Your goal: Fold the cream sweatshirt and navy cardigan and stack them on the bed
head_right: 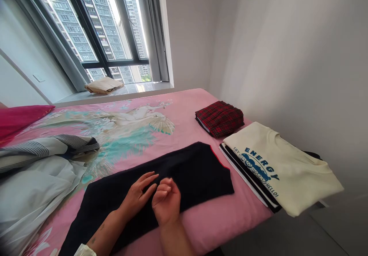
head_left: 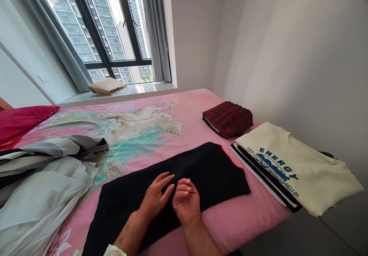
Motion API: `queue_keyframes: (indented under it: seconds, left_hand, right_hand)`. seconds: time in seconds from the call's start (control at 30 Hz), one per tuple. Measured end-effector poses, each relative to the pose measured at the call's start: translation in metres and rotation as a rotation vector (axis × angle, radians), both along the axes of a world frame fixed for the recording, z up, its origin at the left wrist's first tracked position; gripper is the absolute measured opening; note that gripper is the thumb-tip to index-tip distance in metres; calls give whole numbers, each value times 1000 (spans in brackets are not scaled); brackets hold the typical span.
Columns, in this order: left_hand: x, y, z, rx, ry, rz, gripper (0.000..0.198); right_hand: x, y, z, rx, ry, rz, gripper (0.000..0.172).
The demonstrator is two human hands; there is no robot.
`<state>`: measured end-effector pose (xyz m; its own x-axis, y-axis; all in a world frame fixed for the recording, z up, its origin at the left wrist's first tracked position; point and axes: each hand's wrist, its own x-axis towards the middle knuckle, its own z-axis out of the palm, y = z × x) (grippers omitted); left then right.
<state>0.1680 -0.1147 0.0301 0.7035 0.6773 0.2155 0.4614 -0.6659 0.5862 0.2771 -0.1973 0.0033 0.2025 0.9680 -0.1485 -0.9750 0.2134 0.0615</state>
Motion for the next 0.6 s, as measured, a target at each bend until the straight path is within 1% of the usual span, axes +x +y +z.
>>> queue_keyframes:
  seconds: [0.07, 0.1, 0.17, 0.23, 0.3, 0.37, 0.43, 0.5, 0.6]
  left_hand:
    - [0, 6, 4, -10, -20, 10, 34]
    - [0, 10, 5, 0, -42, 43, 35]
    - [-1, 21, 3, 58, -68, 140, 35]
    - [-5, 34, -4, 140, 0, 230, 35]
    - [-12, 44, -16, 189, 158, 278, 39]
    - [-19, 50, -28, 197, 311, 279, 46]
    - [-23, 52, -37, 186, 392, 264, 52]
    - [-25, 51, -41, 183, 425, 256, 57]
    - [-23, 48, -38, 180, 449, 246, 63]
  right_hand:
    - [-3, 3, -2, 32, -84, -95, 9]
    - [-4, 5, -3, 63, -103, -125, 9]
    - [-6, 7, -4, 141, -70, -160, 12]
    - [-7, 9, -5, 209, 23, -191, 15]
    - [-5, 8, -5, 242, 120, -209, 17]
    - [-2, 4, -5, 234, 165, -224, 18]
    - [3, -2, -4, 190, 119, -239, 20]
    - [7, -9, -2, 125, 10, -254, 19]
    - [13, -18, 2, 26, -111, -236, 15]
